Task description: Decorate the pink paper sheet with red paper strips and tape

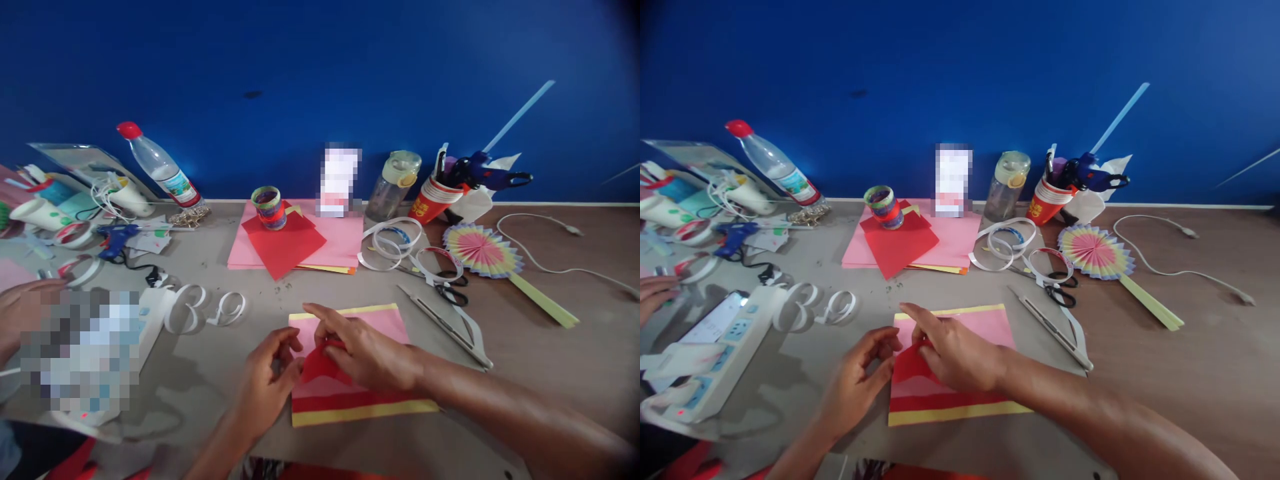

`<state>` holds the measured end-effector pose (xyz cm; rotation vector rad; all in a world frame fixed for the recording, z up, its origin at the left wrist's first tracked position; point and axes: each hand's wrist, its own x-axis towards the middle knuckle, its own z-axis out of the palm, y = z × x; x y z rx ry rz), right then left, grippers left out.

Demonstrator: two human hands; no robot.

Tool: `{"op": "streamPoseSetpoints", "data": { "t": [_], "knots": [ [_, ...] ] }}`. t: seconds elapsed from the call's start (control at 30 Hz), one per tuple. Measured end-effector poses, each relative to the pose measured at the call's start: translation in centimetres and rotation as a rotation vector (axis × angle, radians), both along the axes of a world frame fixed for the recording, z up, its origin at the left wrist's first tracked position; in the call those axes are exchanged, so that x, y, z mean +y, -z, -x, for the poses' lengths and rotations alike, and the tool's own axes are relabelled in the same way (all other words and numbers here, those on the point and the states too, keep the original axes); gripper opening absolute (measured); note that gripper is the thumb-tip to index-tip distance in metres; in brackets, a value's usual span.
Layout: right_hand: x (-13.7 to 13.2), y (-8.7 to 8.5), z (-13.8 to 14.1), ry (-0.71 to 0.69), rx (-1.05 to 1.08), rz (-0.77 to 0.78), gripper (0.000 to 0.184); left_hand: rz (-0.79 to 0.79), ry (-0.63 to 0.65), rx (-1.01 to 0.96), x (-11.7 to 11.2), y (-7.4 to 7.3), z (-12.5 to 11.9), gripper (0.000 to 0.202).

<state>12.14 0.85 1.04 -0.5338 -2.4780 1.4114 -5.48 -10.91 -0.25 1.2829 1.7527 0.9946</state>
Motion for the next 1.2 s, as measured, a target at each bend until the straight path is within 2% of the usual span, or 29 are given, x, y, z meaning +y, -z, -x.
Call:
{"op": "streamPoseSetpoints", "data": {
  "t": [0.1,0.2,0.37,0.53,0.6,0.7,0.8,0.9,1.0,1.1,1.2],
  "knots": [
    [0.1,0.5,0.6,0.047,-0.048,0.045,0.065,0.035,0.010,-0.090,0.1,-0.3,-0.3,0.025],
    [0.1,0.8,0.9,0.097,-0.074,0.068,0.065,0.040,0.003,-0.157,0.0,0.0,-0.4,0.033],
    [-0.1,0.4,0.9,0.167,-0.042,0.117,0.062,0.039,-0.152,-0.024,-0.4,1.5,-0.6,0.028],
    [-0.7,1.0,0.8,0.362,-0.066,0.272,0.057,0.005,-0.298,-0.092,-0.7,2.2,-1.0,0.031],
    [-1.0,1.6,0.7,0.402,-0.049,0.262,0.052,-0.005,-0.312,-0.098,-0.7,2.2,-1.2,0.033],
    [-1.5,2.6,0.6,0.404,-0.039,0.108,0.049,-0.048,-0.307,-0.007,-0.6,2.3,-1.1,0.031],
    [-1.7,3.1,0.4,0.354,0.005,-0.125,0.045,-0.086,-0.273,0.157,-0.5,2.6,-0.8,0.027],
    [-1.6,3.3,0.2,0.301,0.086,-0.365,0.030,-0.107,-0.258,0.285,-0.4,3.0,-0.5,0.019],
    [-1.4,3.4,0.1,0.186,0.122,-0.547,0.021,-0.148,-0.249,0.415,-0.2,2.9,-0.4,0.010],
    [-1.2,3.5,0.0,0.119,0.096,-0.610,0.024,-0.207,-0.123,0.548,0.1,2.5,-0.2,0.013],
    [-1.2,3.9,-0.1,0.127,0.056,-0.587,0.024,-0.241,-0.003,0.648,0.4,2.3,0.1,0.014]
  ]
}}
